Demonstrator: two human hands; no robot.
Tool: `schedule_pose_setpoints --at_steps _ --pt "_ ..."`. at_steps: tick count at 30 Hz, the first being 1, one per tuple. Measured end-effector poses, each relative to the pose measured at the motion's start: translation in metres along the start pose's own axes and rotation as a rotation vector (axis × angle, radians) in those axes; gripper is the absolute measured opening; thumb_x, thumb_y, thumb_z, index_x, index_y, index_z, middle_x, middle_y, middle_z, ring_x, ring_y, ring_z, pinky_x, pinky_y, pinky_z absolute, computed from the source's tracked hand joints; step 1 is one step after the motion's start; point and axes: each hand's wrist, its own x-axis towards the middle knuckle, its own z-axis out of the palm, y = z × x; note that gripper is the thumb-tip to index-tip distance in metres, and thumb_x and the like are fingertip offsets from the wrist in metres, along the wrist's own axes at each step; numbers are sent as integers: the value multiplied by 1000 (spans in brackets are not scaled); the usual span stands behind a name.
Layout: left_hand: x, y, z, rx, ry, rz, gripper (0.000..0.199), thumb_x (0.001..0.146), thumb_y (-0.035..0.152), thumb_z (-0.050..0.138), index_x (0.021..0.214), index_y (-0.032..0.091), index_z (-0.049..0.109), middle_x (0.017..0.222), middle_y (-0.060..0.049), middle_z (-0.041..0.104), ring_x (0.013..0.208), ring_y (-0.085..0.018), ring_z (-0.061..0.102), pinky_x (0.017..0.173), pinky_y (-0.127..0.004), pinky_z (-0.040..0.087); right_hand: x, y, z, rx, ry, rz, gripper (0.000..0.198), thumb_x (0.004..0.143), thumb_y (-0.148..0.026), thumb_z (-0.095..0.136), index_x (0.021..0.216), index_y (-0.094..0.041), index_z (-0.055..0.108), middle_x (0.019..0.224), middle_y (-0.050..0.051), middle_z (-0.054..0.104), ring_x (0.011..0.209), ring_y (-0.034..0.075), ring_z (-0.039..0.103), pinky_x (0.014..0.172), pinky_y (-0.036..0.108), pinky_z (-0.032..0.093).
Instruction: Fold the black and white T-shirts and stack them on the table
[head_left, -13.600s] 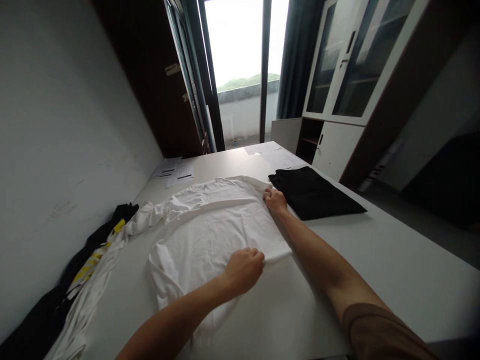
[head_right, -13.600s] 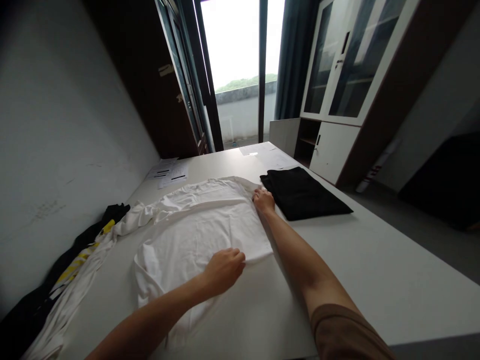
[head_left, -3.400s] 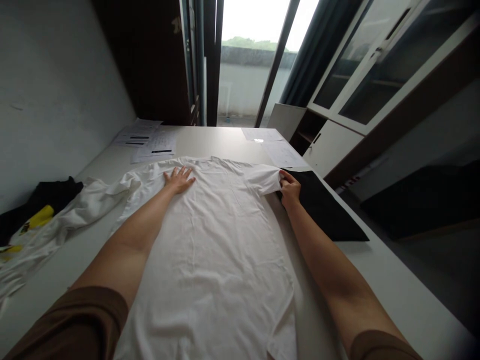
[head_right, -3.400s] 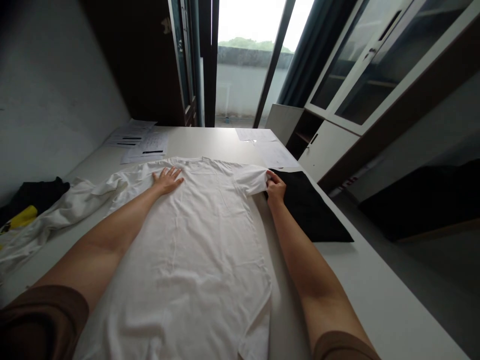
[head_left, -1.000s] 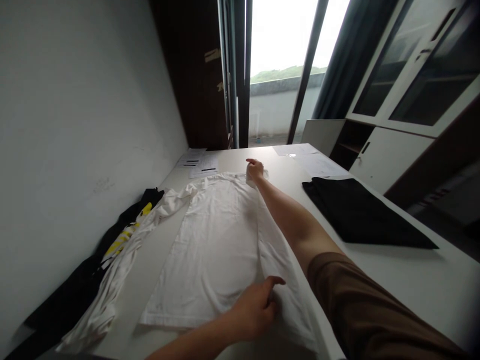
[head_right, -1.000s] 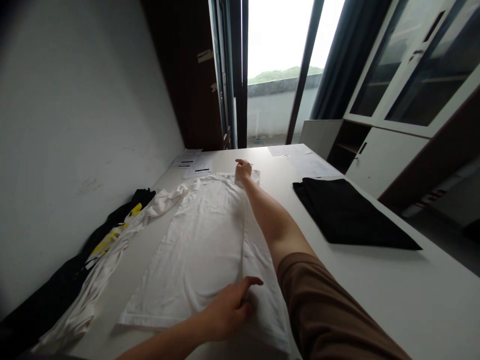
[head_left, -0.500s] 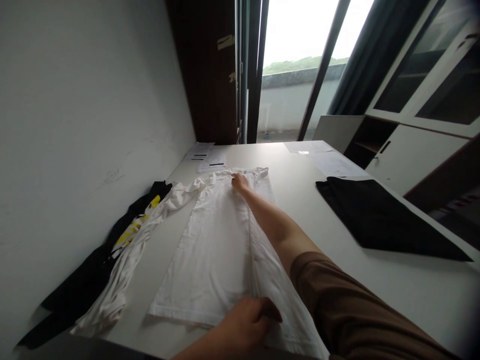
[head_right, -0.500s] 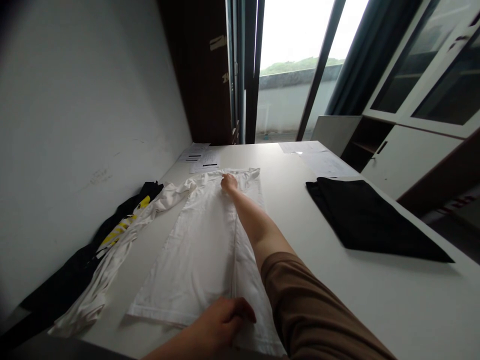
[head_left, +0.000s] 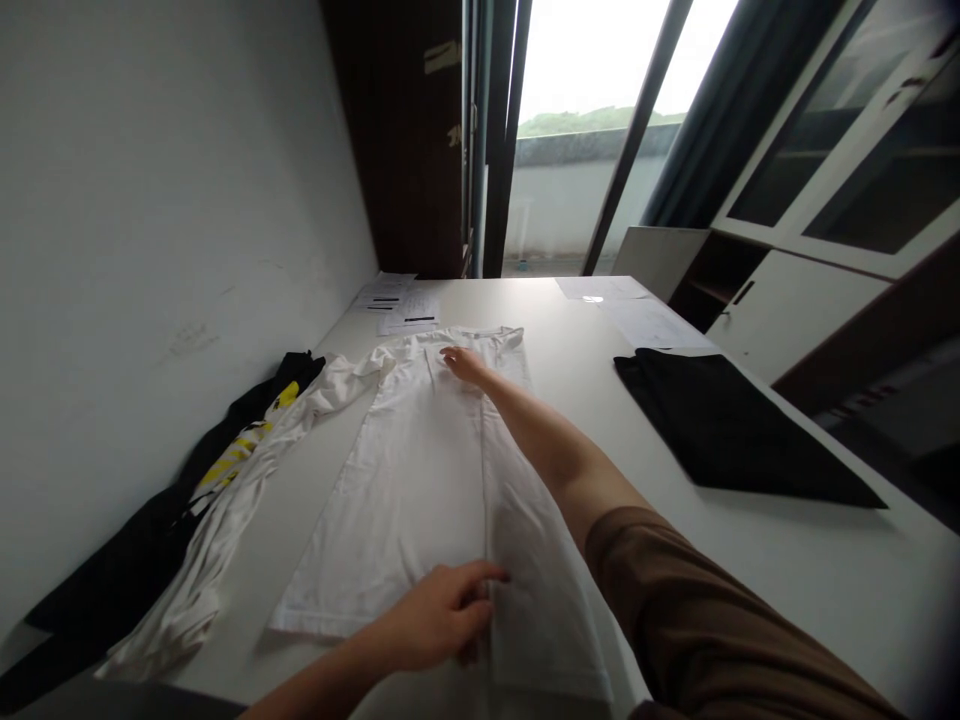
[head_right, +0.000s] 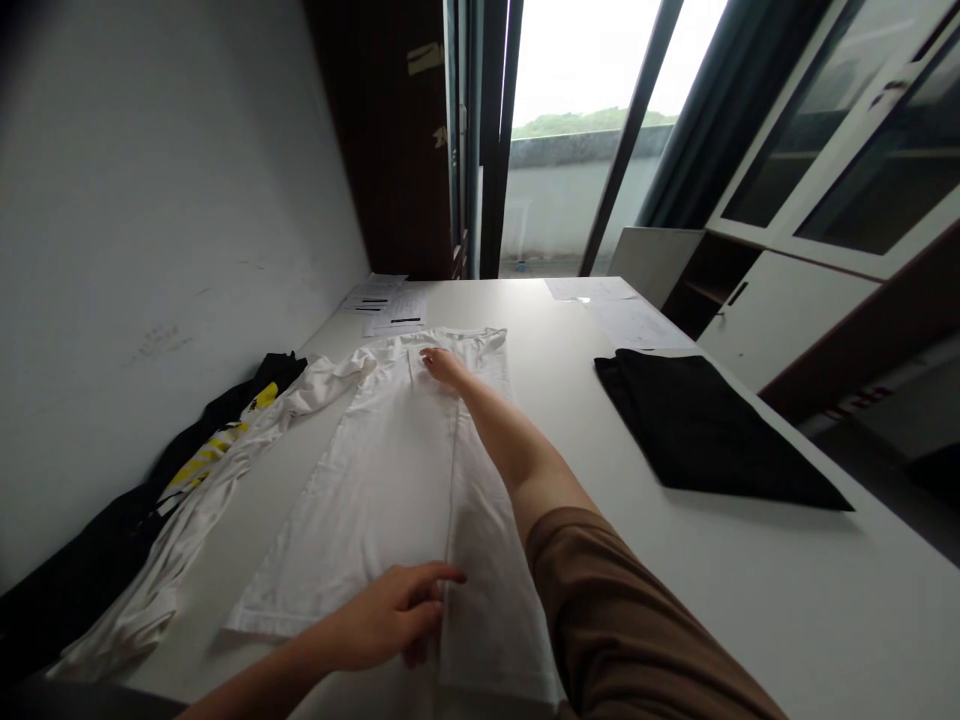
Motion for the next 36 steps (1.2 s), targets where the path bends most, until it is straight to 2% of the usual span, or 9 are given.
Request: schedule_pose_setpoints --at_steps 2,5,11,16,20,23,26,32,36 --pt "3 -1 -8 23 -8 -5 52 93 29 50 145 24 53 87 1 64 59 -11 61 55 -21 47 -7 16 -7 -6 52 96 39 101 -23 46 136 -23 65 135 6 68 122 22 62 104 29 43" --pt "13 7 -20 152 -17 23 52 94 30 50 146 26 51 89 2 67 61 -11 61 61 -22 48 -18 46 -19 -32 77 232 38 99 -22 48 130 -23 69 131 8 70 121 25 63 102 32 45" --pt "38 26 -33 465 8 220 49 88 29 62 137 32 64 91 1 75 83 -19 69 79 -27 50 -17 98 -37 -117 139 465 40 97 -26 49 132 -23 68 127 14 70 115 31 65 97 40 48" --pt "55 11 -34 448 -10 275 37 83 16 63 115 29 76 93 1 78 85 -17 72 81 -23 50 11 129 -46 -201 132 462 48 96 -24 48 142 -24 60 130 15 68 114 30 66 94 39 51" --pt "74 -12 -33 478 -57 281 26 80 16 71 104 24 78 99 0 79 89 -18 73 81 -21 51 31 153 -52 -266 83 500 54 93 -22 50 147 -27 55 130 16 67 112 30 67 90 39 53" --pt "87 -24 -35 487 -126 283 23 79 16 76 101 22 78 96 -1 79 85 -17 73 77 -19 52 43 167 -56 -311 -33 547 46 92 -26 55 137 -27 63 128 14 69 113 29 67 89 36 53" --pt "91 -30 -37 446 -108 301 21 81 15 74 101 22 77 93 0 78 84 -15 73 77 -18 52 53 176 -58 -358 -79 553 32 91 -29 59 121 -25 71 124 14 70 111 30 67 86 35 52" --pt "88 -31 -35 471 -74 349 22 76 14 75 96 21 74 95 1 75 81 -14 69 72 -18 51 69 184 -63 -360 65 547 28 96 -33 56 119 -23 69 117 16 71 105 28 67 85 36 50" --pt "82 -29 -34 535 58 329 20 74 13 72 93 20 69 94 -1 71 78 -14 67 68 -19 49 71 185 -64 -334 181 562 31 101 -33 47 123 -22 65 115 16 70 103 29 66 86 38 49"
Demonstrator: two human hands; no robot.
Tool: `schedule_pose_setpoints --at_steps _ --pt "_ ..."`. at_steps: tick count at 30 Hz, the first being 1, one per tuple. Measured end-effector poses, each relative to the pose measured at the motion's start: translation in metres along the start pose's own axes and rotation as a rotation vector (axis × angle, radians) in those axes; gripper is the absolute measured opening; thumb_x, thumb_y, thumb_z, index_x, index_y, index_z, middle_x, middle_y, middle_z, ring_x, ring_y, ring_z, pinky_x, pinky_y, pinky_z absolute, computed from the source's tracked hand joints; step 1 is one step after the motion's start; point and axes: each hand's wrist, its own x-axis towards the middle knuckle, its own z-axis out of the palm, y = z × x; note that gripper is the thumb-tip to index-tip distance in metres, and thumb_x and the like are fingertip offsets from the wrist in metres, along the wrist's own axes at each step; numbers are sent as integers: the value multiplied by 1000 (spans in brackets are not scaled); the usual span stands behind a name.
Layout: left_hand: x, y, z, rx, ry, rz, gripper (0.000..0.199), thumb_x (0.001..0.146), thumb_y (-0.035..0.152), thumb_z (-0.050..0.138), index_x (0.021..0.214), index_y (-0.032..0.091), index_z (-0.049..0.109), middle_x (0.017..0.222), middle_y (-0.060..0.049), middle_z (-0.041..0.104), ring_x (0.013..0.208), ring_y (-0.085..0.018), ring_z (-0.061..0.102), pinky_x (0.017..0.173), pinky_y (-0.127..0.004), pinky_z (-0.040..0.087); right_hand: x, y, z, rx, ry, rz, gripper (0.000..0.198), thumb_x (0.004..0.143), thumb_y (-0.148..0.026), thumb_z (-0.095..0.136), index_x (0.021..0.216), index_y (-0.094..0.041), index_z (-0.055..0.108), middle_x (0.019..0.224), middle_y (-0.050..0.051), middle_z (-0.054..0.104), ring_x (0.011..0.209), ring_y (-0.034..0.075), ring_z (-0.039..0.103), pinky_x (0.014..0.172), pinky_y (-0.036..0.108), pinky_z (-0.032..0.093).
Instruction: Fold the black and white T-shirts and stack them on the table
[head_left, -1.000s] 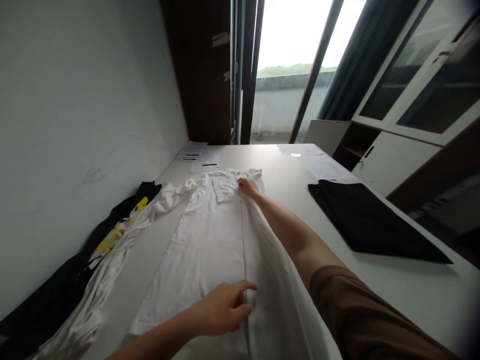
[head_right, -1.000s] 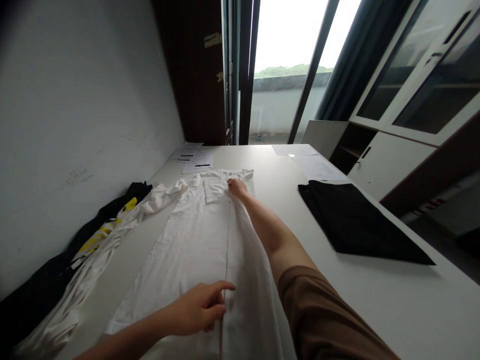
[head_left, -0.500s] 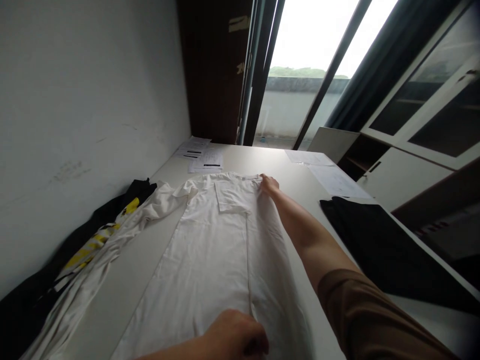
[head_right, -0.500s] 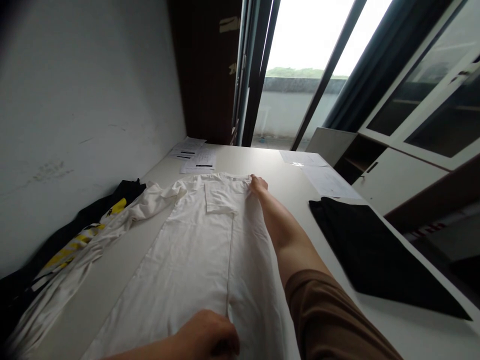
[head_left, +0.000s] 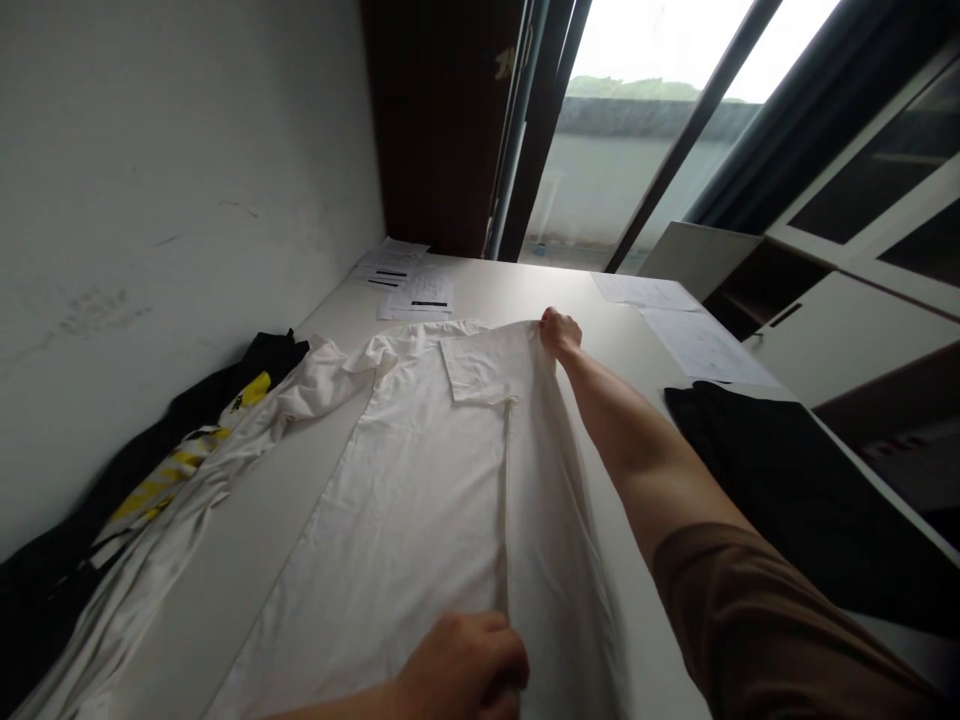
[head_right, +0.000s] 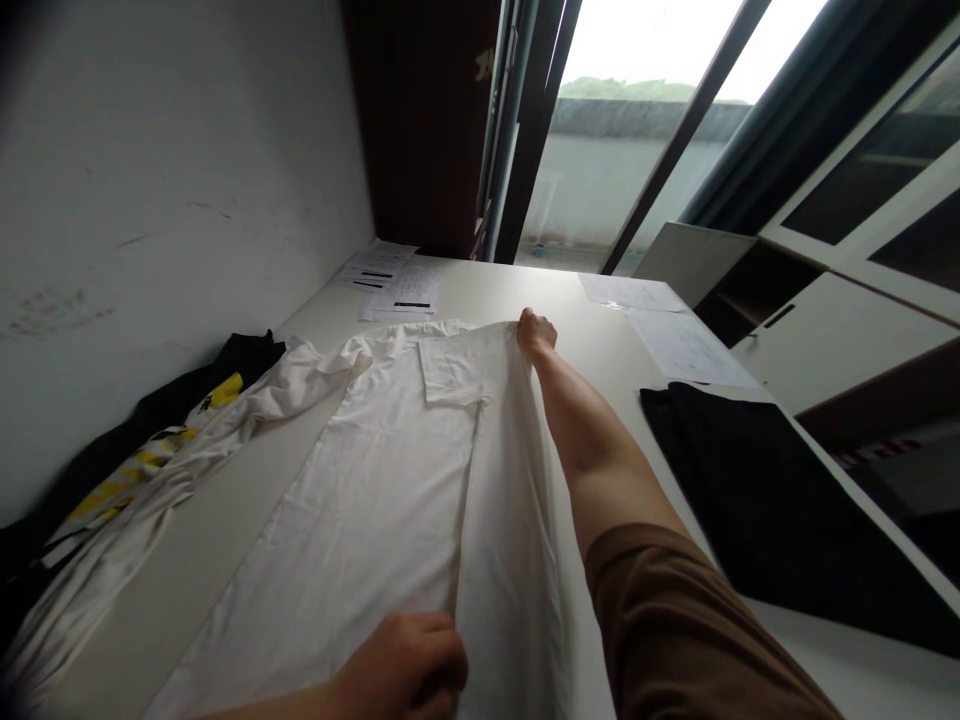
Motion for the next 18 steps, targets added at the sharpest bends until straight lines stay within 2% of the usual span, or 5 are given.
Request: schedule_pose_setpoints --at_steps 4,9,12,15,18 --pt "-6 0 6 156 75 13 21 76 16 72 95 20 64 87 1 70 72 -14 64 61 -21 45 -19 -4 9 48 -54 -41 35 101 -32 45 130 -22 60 122 16 67 109 29 63 90 38 48" --pt "-5 -5 31 489 264 300 9 92 26 65 92 20 58 72 2 59 62 -13 54 54 -24 39 -58 -15 22 -25 2 -157 46 99 -38 46 140 -20 55 137 18 57 128 33 49 102 43 42" --pt "0 -8 42 632 433 503 10 99 30 60 107 24 59 87 -1 63 79 -16 58 73 -28 48 -81 -24 19 -67 35 -201 48 101 -40 42 142 -20 55 143 18 54 132 35 44 108 51 35" --pt "4 -13 47 673 474 621 21 100 33 60 121 30 58 111 -1 65 99 -17 60 100 -37 46 -108 -37 8 -98 101 -314 46 102 -40 40 139 -20 57 145 17 52 136 36 41 114 55 25" --pt "2 -15 46 704 440 640 26 101 36 59 127 33 58 119 -1 65 108 -18 60 112 -42 40 -138 -55 -6 -48 37 -454 45 104 -47 39 132 -20 61 135 15 60 125 32 51 107 45 36"
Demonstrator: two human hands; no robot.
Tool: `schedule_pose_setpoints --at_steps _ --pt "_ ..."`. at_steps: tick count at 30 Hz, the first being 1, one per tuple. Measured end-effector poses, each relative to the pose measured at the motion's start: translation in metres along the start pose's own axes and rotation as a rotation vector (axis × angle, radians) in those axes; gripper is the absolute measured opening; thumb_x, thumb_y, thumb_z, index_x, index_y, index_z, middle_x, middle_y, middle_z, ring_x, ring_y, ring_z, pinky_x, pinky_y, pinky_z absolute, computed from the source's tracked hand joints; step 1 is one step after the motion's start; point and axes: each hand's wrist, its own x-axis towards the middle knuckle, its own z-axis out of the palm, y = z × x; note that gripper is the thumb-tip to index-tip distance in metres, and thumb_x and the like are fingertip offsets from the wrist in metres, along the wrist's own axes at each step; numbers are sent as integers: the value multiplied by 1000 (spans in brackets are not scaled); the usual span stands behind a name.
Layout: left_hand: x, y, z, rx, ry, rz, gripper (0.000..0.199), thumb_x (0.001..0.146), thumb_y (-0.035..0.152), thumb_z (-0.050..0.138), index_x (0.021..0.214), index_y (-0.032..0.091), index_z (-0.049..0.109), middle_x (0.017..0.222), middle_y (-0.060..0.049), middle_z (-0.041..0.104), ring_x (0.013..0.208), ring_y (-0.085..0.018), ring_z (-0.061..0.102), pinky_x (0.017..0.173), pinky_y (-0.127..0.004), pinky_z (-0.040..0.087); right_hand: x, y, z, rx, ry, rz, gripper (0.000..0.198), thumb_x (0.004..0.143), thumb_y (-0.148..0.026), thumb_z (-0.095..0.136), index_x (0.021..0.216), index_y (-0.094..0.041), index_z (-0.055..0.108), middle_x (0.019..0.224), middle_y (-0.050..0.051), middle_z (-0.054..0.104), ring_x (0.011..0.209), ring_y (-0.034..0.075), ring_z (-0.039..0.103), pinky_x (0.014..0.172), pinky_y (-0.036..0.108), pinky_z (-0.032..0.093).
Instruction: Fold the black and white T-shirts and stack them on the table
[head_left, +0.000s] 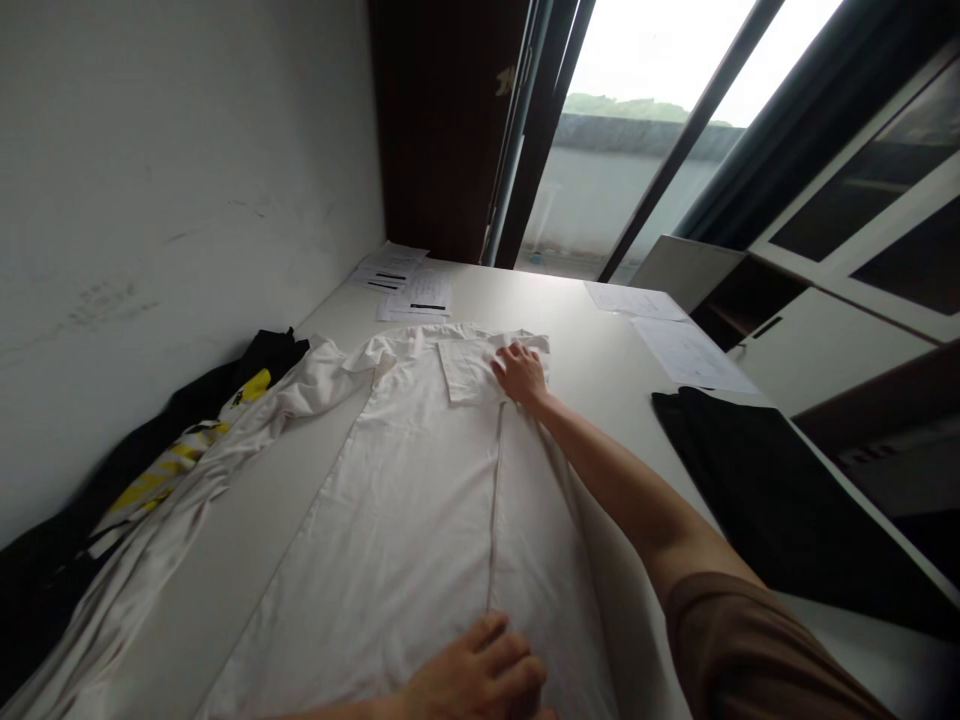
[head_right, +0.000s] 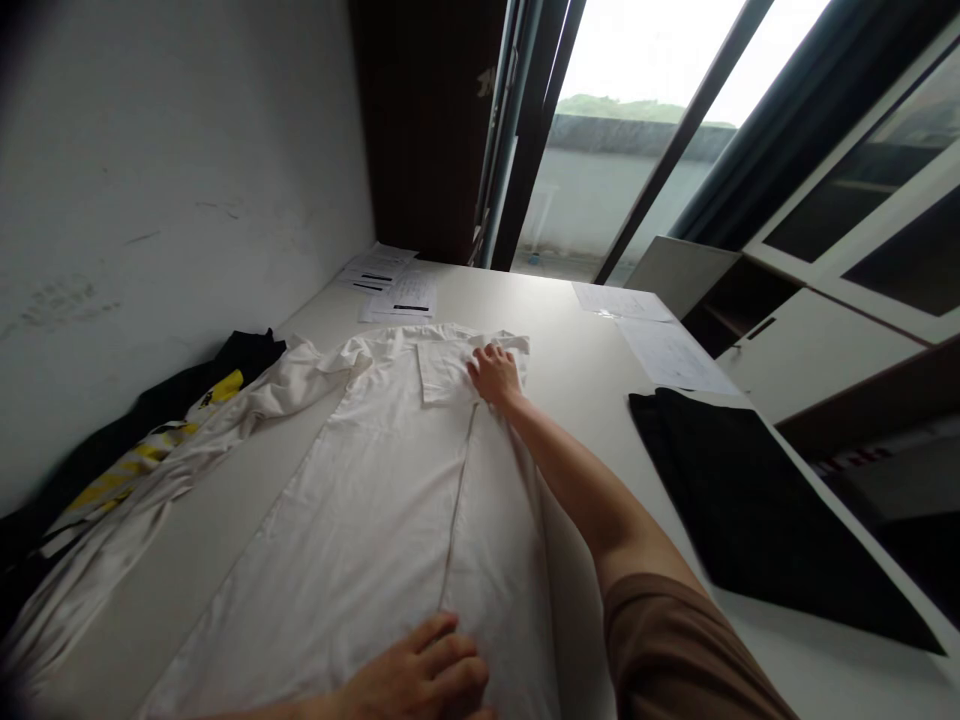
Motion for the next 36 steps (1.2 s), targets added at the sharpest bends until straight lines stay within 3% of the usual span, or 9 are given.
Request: schedule_pose_setpoints --at_steps 2,6,11,18,21,26,31,34,36 --pt "-2 -1 -7 29 -56 20 33 102 39 57 135 34 55 134 -3 61 123 -22 56 116 -48 37 -11 -17 -9 58 -116 -78 46 102 -57 41 124 -23 64 125 13 65 114 28 58 95 39 43" --pt "-2 -5 -24 87 -138 54 43 105 44 49 147 35 48 157 -7 46 142 -28 44 117 -51 36 -25 -36 -17 39 -238 -217 55 91 -72 55 117 -24 65 119 11 67 111 29 60 86 35 46" --pt "1 -5 -29 67 -158 50 43 106 44 46 148 34 49 160 -7 43 144 -29 43 119 -52 33 -19 -44 -13 -16 -289 -285 36 105 -48 42 110 -23 68 111 11 70 100 26 64 81 33 44" --pt "0 -3 -28 29 -155 47 41 105 43 48 145 32 53 158 -8 46 143 -30 44 118 -54 35 -12 -53 1 191 10 -176 37 108 -40 35 103 -24 68 106 9 68 106 23 59 89 31 42" --pt "0 -4 -29 13 -165 46 41 105 44 49 144 32 54 157 -8 48 142 -30 45 117 -54 36 -13 -54 14 323 0 -208 37 107 -42 38 93 -24 68 98 7 68 101 23 58 90 31 43" --pt "1 -5 -32 -12 -188 51 41 104 43 51 144 32 54 158 -9 46 143 -30 45 117 -53 36 0 -45 28 459 62 -19 50 108 -44 24 98 -23 68 96 5 69 92 21 61 85 29 46" --pt "0 -5 -30 -15 -187 49 41 104 43 51 144 32 54 159 -8 45 143 -30 45 118 -54 36 9 -30 26 480 -84 -316 43 107 -44 34 116 -24 71 130 7 66 123 21 57 106 33 41" --pt "0 -6 -31 -15 -183 49 42 105 42 49 146 31 52 159 -8 45 144 -30 44 117 -53 36 6 -6 24 336 34 -112 46 107 -41 30 133 -23 64 147 10 56 137 23 47 115 39 34" --pt "1 -6 -33 -22 -198 54 44 105 43 50 147 30 51 159 -10 44 144 -30 43 117 -53 37 3 17 26 204 22 75 48 106 -43 34 143 -24 57 152 11 50 143 27 39 119 45 29"
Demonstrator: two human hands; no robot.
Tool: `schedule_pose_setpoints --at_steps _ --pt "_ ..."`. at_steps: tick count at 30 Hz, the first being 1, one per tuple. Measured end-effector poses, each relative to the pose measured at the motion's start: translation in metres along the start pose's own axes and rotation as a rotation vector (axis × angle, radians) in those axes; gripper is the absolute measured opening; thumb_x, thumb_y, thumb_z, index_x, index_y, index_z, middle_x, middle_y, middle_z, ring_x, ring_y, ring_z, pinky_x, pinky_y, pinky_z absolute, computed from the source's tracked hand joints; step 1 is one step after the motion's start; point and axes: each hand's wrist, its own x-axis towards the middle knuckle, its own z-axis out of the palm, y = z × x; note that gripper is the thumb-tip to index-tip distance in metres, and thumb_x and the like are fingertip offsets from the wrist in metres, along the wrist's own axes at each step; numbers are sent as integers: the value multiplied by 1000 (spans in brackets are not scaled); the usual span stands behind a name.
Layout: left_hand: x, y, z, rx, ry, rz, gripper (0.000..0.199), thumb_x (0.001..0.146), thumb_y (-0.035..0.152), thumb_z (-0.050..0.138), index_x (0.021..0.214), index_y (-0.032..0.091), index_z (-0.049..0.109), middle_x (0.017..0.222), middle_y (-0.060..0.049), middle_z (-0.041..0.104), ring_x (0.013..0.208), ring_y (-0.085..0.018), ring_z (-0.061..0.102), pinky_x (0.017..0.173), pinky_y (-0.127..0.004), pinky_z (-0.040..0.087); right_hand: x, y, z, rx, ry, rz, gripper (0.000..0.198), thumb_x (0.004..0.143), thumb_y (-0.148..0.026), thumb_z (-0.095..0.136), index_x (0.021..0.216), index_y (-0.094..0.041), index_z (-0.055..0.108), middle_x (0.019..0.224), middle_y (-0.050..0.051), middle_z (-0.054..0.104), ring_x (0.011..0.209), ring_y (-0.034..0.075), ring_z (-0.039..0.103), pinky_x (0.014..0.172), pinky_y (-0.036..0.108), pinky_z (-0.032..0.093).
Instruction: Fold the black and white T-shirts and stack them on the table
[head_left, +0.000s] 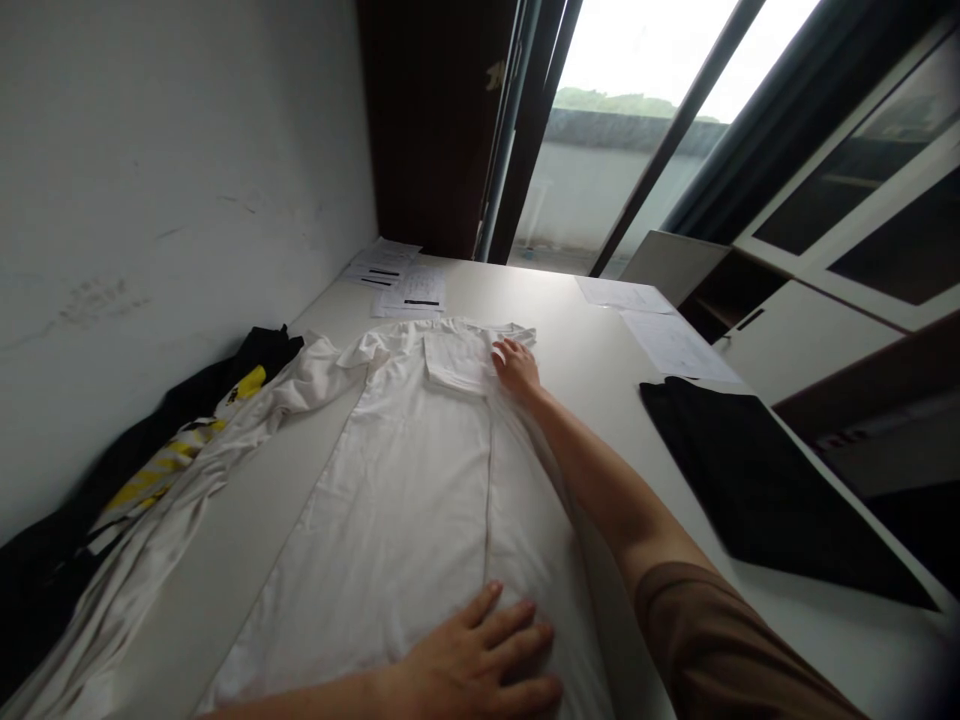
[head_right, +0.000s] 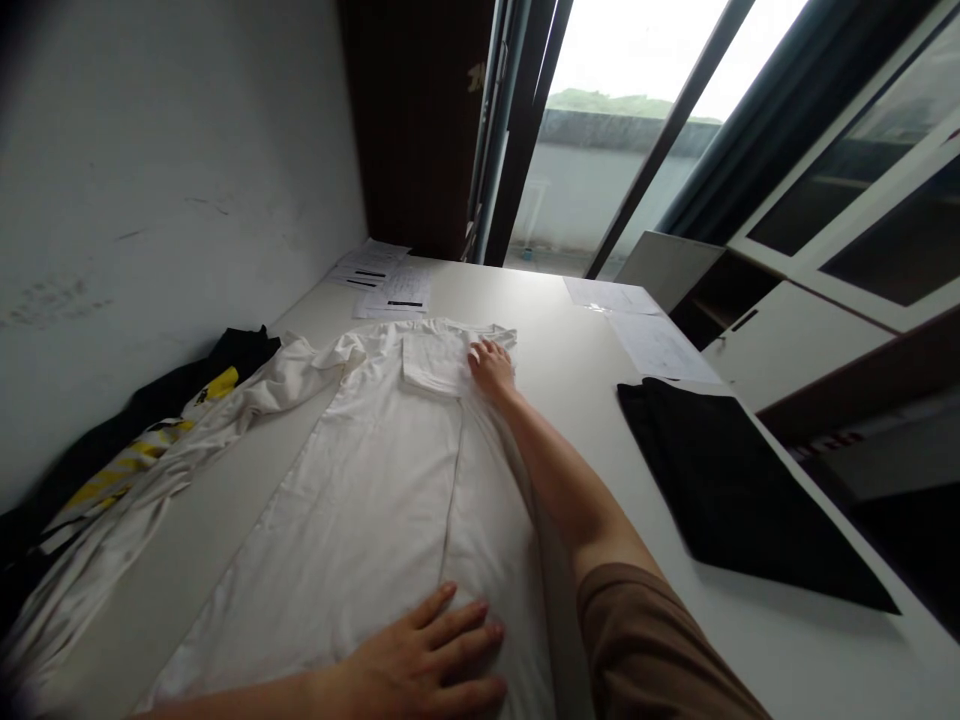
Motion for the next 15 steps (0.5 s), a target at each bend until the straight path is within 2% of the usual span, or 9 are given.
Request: schedule_pose_setpoints --at_steps 2,4,7,12,15 --pt "0 1 -2 0 -12 1 45 105 43 50 148 29 50 159 -10 44 145 -31 43 117 -53 37 1 24 -1 -87 -91 112 53 104 -50 37 150 -27 50 158 9 44 148 29 32 120 49 26" --pt "0 3 -3 11 -14 3 45 106 43 47 149 30 48 161 -9 42 146 -31 42 117 -55 37 5 46 -1 -122 -169 159 59 103 -55 35 155 -29 43 164 8 35 151 30 26 121 50 25" --pt "0 6 -6 34 -4 22 45 107 42 43 151 31 46 162 -8 40 147 -30 40 117 -55 37 13 66 -1 -141 -206 211 63 103 -57 29 159 -28 36 168 8 26 153 30 22 121 52 23" --pt "1 9 -7 1 3 34 42 105 44 47 146 32 51 161 -7 42 144 -30 43 115 -55 38 14 69 1 -169 -179 240 62 104 -54 26 158 -26 36 168 11 25 152 31 24 121 53 22" --pt "5 10 0 -103 29 30 24 103 41 55 122 30 65 145 -5 57 132 -26 52 117 -52 35 5 67 1 -186 -146 197 60 104 -53 25 156 -26 40 166 10 30 152 29 26 121 50 24"
